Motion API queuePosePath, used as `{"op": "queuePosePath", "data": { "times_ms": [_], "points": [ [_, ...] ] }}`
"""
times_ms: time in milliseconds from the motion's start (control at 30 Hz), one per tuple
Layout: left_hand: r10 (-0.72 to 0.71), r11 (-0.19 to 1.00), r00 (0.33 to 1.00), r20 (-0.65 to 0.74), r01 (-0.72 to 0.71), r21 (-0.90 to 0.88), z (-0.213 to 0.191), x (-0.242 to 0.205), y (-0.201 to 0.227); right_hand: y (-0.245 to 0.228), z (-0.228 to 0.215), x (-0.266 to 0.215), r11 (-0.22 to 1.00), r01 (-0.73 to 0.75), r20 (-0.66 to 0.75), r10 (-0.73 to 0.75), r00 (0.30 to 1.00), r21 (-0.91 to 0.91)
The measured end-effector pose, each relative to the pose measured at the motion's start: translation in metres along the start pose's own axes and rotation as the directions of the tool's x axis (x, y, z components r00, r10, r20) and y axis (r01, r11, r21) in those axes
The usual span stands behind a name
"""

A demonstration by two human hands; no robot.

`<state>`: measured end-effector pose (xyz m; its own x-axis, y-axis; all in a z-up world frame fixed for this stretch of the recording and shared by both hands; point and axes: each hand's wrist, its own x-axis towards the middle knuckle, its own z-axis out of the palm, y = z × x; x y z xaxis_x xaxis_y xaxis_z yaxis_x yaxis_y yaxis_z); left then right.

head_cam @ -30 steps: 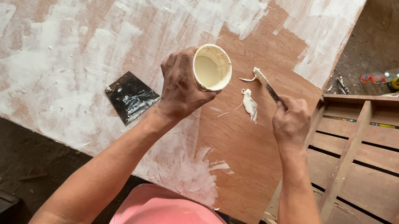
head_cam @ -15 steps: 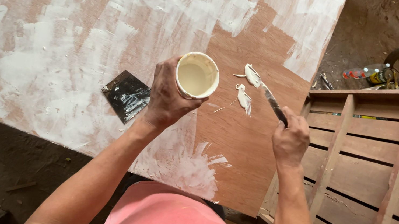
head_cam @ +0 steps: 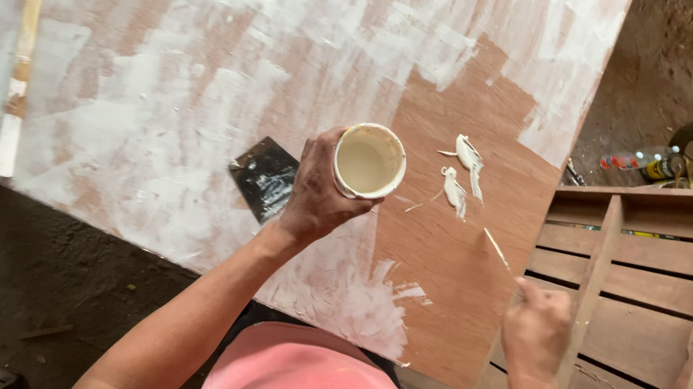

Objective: The person applies white putty to a wooden board using a metal scraper, picking up putty from a small cup and spreading it across the surface with repeated strokes.

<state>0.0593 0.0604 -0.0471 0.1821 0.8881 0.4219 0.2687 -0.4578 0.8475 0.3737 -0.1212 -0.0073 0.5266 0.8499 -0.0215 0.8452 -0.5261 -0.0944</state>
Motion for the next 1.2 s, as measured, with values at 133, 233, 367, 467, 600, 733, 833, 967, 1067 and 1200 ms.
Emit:
{"op": "queuePosePath", "data": {
  "times_ms": [133, 233, 367, 467, 600, 733, 833, 967, 1067, 1200],
  "points": [
    [-0.032, 0.998, 0.999, -0.042, 0.034, 0.049, -0.022, 0.021, -0.03, -0.082, -0.035, 0.011, 0.883, 0.293, -0.321, -0.176, 0.931, 0.367],
    [-0.034, 0.995, 0.995, -0.098, 0.043, 0.09, -0.053, 0.04, -0.06, -0.177, -0.033, 0.034, 0.762, 0.381, -0.354, -0.212, 0.911, 0.524],
    [-0.131, 0.978, 0.981, -0.146, 0.152, 0.14, -0.095, 0.056, -0.094, -0.304, -0.01, 0.067, 0.668, 0.395, -0.224, -0.331, 0.917, 0.63],
    [-0.132, 0.981, 0.975, -0.18, 0.155, 0.12, -0.116, 0.054, -0.114, -0.368, 0.015, 0.09, 0.55, 0.68, -0.384, -0.564, 0.731, 0.485],
    [-0.089, 0.977, 0.978, -0.191, 0.123, 0.174, -0.137, 0.038, -0.119, -0.404, 0.044, 0.101, 0.619, 0.677, -0.297, -0.611, 0.733, 0.397],
    [-0.164, 0.934, 0.922, -0.351, 0.26, 0.245, -0.173, -0.018, -0.097, -0.358, 0.043, 0.069, 0.651, 0.728, -0.393, -0.625, 0.675, 0.216],
    [-0.264, 0.884, 0.848, -0.46, 0.404, 0.237, -0.197, -0.06, -0.081, -0.334, 0.05, 0.027, 0.748, 0.62, 0.015, -0.641, 0.767, 0.238],
    [-0.209, 0.87, 0.879, -0.429, 0.368, 0.329, -0.213, -0.074, -0.069, -0.372, 0.06, 0.008, 0.625, 0.763, 0.13, -0.78, 0.612, 0.164],
    [-0.19, 0.897, 0.919, -0.344, 0.305, 0.319, -0.207, -0.075, -0.06, -0.386, 0.045, 0.011, 0.712, 0.695, 0.358, -0.678, 0.642, 0.103],
    [-0.178, 0.931, 0.963, -0.203, 0.232, 0.282, -0.188, -0.066, -0.051, -0.366, 0.023, 0.025, 0.784, 0.619, 0.518, -0.548, 0.656, 0.045]
  ]
}}
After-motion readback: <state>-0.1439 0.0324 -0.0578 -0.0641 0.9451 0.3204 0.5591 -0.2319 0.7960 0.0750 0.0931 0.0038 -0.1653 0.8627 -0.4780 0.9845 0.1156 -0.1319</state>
